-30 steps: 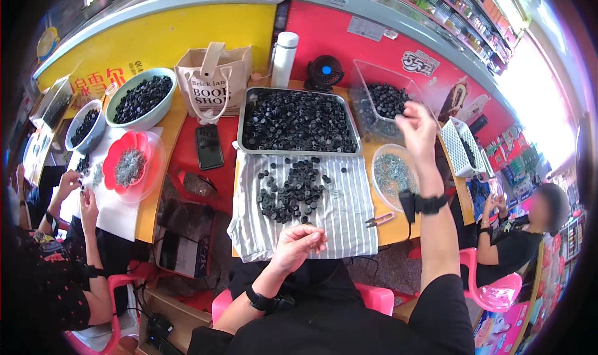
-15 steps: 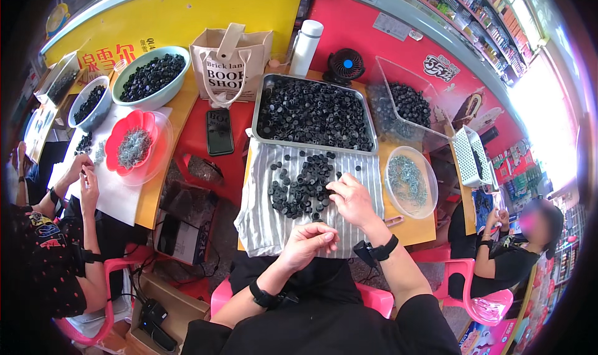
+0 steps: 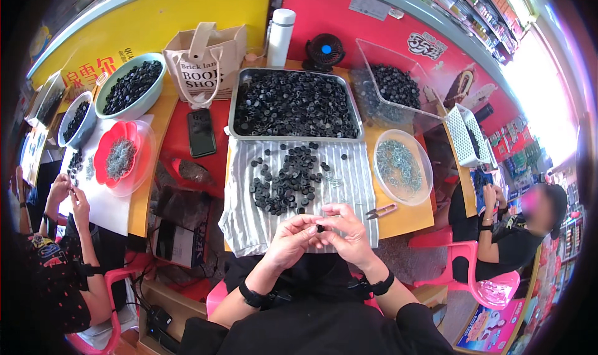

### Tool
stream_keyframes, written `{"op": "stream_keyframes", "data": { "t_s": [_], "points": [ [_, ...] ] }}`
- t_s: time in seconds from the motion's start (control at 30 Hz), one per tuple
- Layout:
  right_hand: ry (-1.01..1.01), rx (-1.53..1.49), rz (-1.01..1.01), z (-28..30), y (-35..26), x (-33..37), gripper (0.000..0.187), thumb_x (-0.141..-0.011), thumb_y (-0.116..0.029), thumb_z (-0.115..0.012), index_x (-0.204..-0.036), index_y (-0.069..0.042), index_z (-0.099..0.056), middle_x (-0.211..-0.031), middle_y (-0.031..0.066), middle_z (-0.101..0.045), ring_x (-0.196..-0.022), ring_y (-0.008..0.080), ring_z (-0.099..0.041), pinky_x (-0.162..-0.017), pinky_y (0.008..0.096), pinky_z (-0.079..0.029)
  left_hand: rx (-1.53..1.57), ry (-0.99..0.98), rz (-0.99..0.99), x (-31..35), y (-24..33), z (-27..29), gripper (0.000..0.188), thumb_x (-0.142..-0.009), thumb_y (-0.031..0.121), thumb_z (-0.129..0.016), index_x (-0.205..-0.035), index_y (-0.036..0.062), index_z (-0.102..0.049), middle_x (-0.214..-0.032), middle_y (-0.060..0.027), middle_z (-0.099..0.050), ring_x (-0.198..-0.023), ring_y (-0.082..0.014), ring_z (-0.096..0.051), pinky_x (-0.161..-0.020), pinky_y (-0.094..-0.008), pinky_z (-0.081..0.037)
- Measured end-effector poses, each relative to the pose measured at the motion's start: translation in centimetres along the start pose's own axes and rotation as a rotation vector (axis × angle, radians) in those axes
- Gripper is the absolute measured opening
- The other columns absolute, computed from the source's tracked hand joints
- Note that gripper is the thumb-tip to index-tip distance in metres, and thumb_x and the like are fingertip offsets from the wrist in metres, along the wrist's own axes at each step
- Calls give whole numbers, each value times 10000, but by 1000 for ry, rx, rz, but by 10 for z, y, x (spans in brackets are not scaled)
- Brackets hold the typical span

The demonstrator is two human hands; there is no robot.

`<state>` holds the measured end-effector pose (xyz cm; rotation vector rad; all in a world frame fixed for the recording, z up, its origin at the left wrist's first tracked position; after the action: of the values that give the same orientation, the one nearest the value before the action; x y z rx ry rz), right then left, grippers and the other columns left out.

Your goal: Sorting small black plastic or rubber components on a workspace table.

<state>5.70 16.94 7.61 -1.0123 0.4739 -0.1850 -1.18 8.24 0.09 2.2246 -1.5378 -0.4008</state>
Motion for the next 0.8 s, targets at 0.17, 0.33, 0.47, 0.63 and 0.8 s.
{"op": "stream_keyframes", "data": {
  "t_s": [0.17,0.33,0.47,0.63,0.8],
  "points": [
    [10,-18,30,-4,-9,-2,245,-791,4,-688,-1031,-44,-689,-1069,102,-607,-998,214,-583,-860,326,-471,6,-13,-14,2,3,3,234,-930,43,-592,-1159,-2,-590,-965,-97,-665,-855,-175,-654,-743,-275,-524],
    [196,95,-214,51,38,-4,179,-785,53,-630,-940,-29,-663,-859,89,-602,-790,232,-613,-717,325,-487,0,25,-29,2,1,8,196,-914,17,-603,-1109,0,-610,-1019,-126,-670,-865,-182,-658,-766,-280,-519],
    [208,391,-143,65,57,-12,137,-759,52,-606,-867,-21,-646,-792,129,-571,-739,293,-597,-673,367,-474,16,65,-39,0,3,9,209,-878,35,-652,-1081,-5,-624,-1018,-157,-678,-855,-199,-659,-749,-281,-512],
    [157,682,-159,68,53,-13,76,-757,-5,-617,-823,-38,-633,-809,131,-566,-791,329,-588,-688,413,-456,30,58,-43,1,3,9,207,-880,35,-649,-1083,-3,-623,-1022,-155,-676,-864,-205,-662,-750,-284,-511],
    [106,624,-242,67,60,-11,53,-757,-19,-627,-802,-46,-615,-820,120,-562,-800,325,-583,-679,414,-445,40,56,-39,1,3,10,210,-885,35,-644,-1090,-2,-619,-1024,-150,-674,-869,-207,-663,-753,-287,-512]
  ]
}}
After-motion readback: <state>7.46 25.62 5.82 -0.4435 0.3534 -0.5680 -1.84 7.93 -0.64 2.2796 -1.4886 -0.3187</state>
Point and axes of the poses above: each hand's wrist, its own x-axis away from the middle knuckle, its own z-axis out of the back of the hand, y = z × x, the point moved 8 cm from there along -x, towards the middle knuckle
